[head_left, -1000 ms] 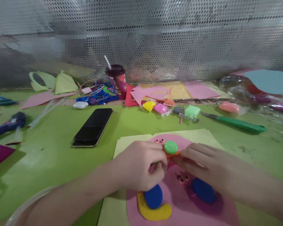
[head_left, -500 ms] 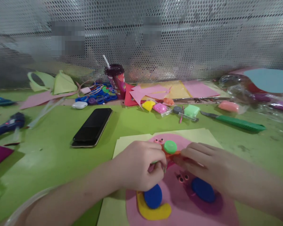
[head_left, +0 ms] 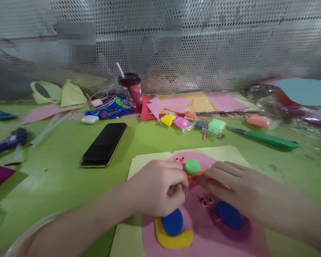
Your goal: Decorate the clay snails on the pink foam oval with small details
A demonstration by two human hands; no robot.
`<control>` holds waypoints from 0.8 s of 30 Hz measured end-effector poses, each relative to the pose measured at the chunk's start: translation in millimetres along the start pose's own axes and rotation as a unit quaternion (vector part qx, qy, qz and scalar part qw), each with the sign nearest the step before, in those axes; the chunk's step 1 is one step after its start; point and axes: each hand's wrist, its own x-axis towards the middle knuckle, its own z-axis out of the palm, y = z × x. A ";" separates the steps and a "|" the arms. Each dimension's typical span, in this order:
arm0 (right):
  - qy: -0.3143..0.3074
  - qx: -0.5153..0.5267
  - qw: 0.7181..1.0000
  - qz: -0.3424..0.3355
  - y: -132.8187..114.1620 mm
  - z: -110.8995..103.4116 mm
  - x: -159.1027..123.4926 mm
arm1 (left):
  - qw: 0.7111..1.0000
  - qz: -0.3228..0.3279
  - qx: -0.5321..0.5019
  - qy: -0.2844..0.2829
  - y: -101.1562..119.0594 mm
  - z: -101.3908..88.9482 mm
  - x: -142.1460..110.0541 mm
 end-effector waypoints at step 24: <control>-0.009 0.019 1.000 0.011 2.5 0.9 -0.6 | 0.999 0.027 0.016 0.024 -2.7 2.5 -0.1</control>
